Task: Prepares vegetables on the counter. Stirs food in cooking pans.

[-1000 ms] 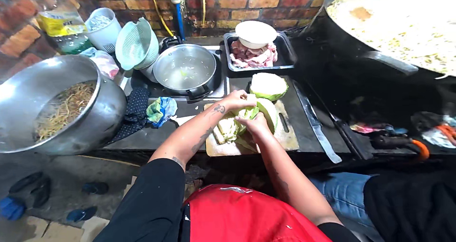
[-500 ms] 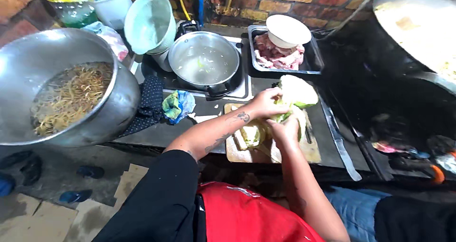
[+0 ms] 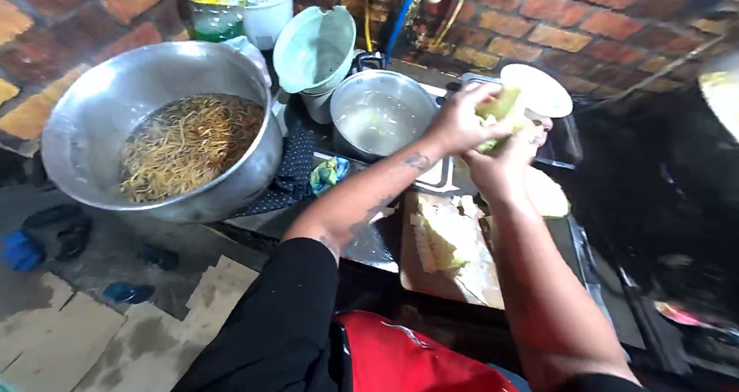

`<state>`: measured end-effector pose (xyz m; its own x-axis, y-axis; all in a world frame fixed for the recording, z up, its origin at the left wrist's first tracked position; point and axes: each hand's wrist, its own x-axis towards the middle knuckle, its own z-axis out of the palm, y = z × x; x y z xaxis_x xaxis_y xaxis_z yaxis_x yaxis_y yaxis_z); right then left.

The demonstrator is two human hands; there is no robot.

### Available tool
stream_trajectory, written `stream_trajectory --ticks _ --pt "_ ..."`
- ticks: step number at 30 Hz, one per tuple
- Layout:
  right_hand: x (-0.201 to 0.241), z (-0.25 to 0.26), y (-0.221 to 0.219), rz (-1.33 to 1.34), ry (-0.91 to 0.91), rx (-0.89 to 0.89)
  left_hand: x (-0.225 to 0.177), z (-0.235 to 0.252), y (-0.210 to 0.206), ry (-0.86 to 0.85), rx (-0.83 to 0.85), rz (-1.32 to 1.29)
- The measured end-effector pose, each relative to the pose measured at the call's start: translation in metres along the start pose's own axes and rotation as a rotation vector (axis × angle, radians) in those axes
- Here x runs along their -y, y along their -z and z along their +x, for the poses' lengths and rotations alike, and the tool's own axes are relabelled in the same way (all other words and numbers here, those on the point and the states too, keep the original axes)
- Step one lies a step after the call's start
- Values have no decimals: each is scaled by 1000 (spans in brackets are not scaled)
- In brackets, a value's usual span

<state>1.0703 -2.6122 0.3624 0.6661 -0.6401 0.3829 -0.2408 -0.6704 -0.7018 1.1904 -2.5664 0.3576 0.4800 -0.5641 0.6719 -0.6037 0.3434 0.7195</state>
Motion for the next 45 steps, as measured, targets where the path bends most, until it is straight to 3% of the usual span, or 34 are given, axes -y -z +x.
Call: stream_trajectory --ticks 4,7,13,16,20,23,28,31,34,39,43,45 --pt "27 27 -32 -32 12 76 14 8 42 87 -76 109" --pt "53 31 -43 -4 100 107 1 7 72 69 -161 143" --pt "160 21 -62 40 365 229 -68 -10 172 -3 -428 382" --pt "211 16 -91 291 448 371 -101 -27 235 27 -498 493" --pt "264 16 -136 821 253 822 -125 -62 317 187 -584 373" --pt "288 16 -175 963 118 1018 -126 -89 353 378 -682 168" --pt "310 7 -243 637 237 831 -105 -111 392 613 -628 188" --pt "315 12 -257 327 404 723 -108 -117 410 674 -612 287" --pt "319 16 -258 121 431 711 -117 -122 430 717 -578 470" --pt "326 16 -265 247 366 796 -134 -130 451 835 -321 705" --pt "341 3 -271 337 352 897 -128 -133 451 829 -154 614" --pt "349 -3 -270 245 414 922 -122 -137 449 777 -202 508"
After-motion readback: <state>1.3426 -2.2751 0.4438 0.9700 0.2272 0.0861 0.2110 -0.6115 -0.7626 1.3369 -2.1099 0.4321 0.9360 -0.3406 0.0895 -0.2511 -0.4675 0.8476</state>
